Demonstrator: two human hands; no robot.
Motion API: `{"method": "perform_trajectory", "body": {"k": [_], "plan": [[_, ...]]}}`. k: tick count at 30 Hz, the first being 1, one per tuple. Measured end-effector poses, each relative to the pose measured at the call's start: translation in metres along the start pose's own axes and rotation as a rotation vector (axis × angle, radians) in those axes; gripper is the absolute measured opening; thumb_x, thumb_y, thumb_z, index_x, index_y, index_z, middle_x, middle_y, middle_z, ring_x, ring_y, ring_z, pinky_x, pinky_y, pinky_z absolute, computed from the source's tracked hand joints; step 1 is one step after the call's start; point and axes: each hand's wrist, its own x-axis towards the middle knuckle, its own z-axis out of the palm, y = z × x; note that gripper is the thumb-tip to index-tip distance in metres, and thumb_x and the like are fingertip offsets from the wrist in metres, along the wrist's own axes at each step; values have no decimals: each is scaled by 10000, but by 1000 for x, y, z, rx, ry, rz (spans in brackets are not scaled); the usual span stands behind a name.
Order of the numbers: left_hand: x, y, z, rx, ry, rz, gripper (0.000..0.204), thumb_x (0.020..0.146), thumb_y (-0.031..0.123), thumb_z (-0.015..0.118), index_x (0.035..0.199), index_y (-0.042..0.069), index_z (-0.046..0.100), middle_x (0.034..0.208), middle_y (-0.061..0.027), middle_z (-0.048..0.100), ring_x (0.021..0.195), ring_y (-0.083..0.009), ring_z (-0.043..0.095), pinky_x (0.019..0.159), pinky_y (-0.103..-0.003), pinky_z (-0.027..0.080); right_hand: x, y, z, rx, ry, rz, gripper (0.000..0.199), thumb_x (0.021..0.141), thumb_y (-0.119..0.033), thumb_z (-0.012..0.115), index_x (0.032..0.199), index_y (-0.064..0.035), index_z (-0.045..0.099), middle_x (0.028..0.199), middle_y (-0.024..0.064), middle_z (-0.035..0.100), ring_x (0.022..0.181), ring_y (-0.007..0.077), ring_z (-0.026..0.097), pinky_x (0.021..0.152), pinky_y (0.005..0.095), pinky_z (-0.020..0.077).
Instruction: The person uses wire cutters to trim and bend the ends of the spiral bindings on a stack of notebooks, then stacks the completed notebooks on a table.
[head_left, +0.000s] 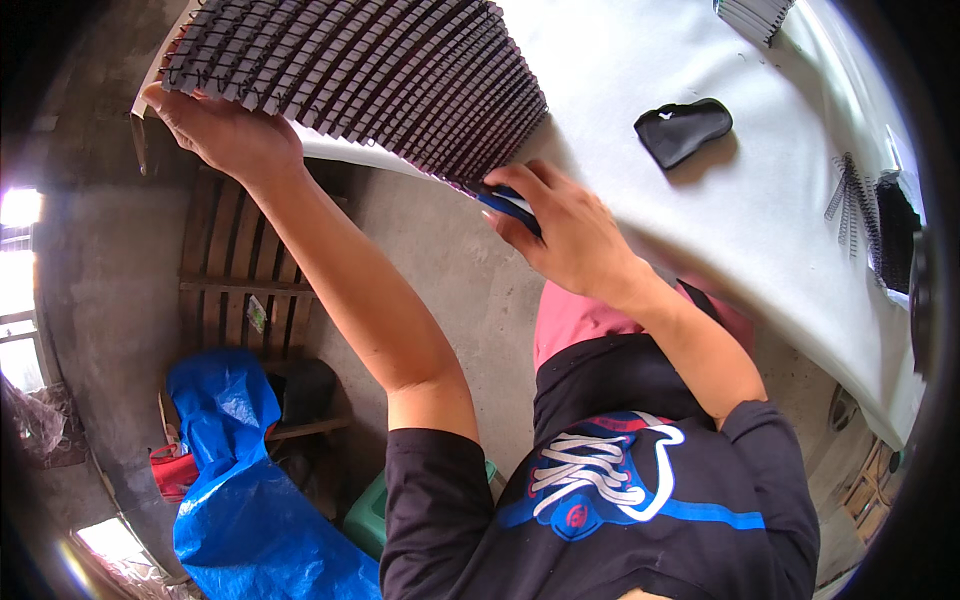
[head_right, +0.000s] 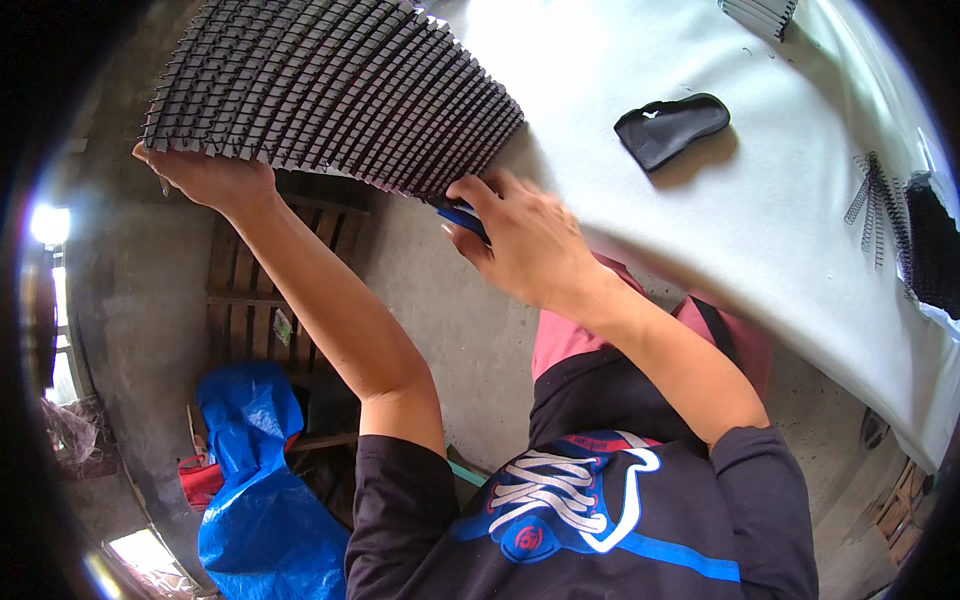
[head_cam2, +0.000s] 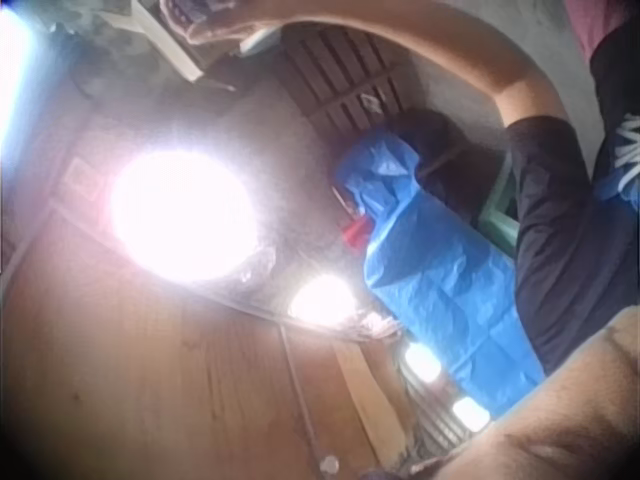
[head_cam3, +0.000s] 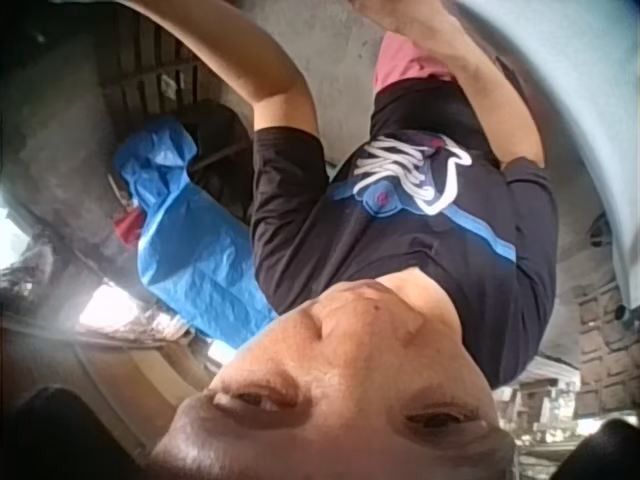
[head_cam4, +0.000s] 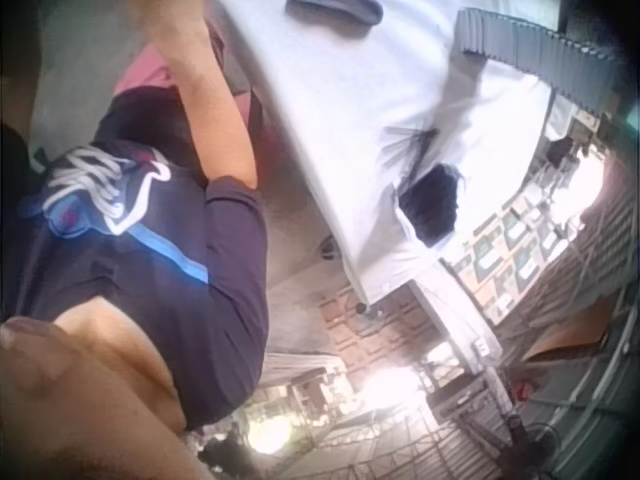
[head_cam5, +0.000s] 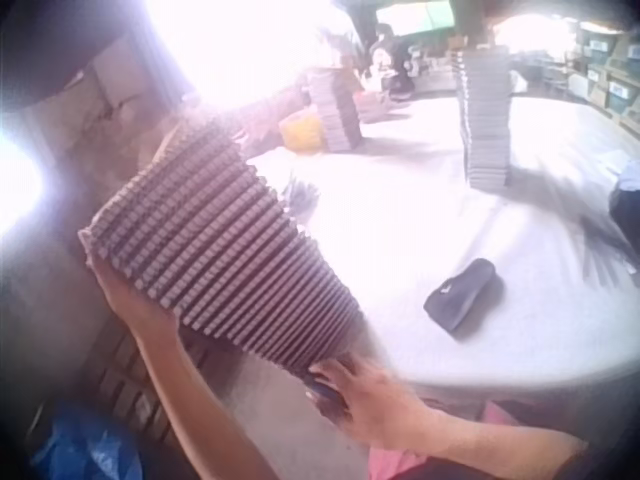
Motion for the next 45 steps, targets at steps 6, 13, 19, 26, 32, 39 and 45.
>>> {"method": "perform_trajectory", "body": {"k": [6,13,19,26,32,39,45], "plan": [[4,-6,-1,-77,-17,7,617,928,539,274,1190,25,493,1217,-140,507,1123,-290,515,956,-442,454,-8,15,5,-394,319,-290,380,809,-284,612,1151,-140,528,1107,118,514,1054,268,499,898,480,316],[1,0,1,-25,-23,-1,613,927,542,278,1182,31,501,1208,-139,514,1128,-288,512,972,-446,438,-6,18,14,-371,265,-268,347,835,-298,573,1144,-155,508,1113,115,502,1021,265,515,866,479,342],[1,-1,2,-52,-27,-6,621,931,541,265,1178,21,498,1226,-140,502,1138,-287,504,980,-448,432,-3,11,12,-4,10,-22,245,886,-283,519,1080,-135,499,996,144,546,858,301,591,712,439,453],[1,-1,1,-26,-17,1,610,931,537,274,1183,27,494,1228,-144,501,1141,-287,502,973,-454,436,-11,12,11,-123,172,-132,284,848,-251,573,1089,-114,515,976,156,533,895,312,562,780,441,435],[3,-4,-1,-60,-27,-7,593,927,534,287,1178,40,499,1211,-140,511,1132,-281,508,951,-447,450,-12,19,13,-397,333,-334,385,789,-242,616,1140,-122,515,1039,140,500,983,304,504,869,434,368],[0,0,-1,47,-49,16,625,925,533,260,1239,27,449,1238,-166,485,1153,-314,492,978,-472,433,-9,21,19,-433,309,-330,356,789,-259,613,1110,-132,526,1019,119,506,929,266,512,780,395,381],[9,-10,-12,68,-30,-4,659,913,571,245,1245,36,438,1241,-164,481,1135,-313,509,942,-463,475,-9,21,18,-376,273,-312,294,813,-256,587,1082,-152,534,1007,102,516,863,253,525,725,388,391]]}}
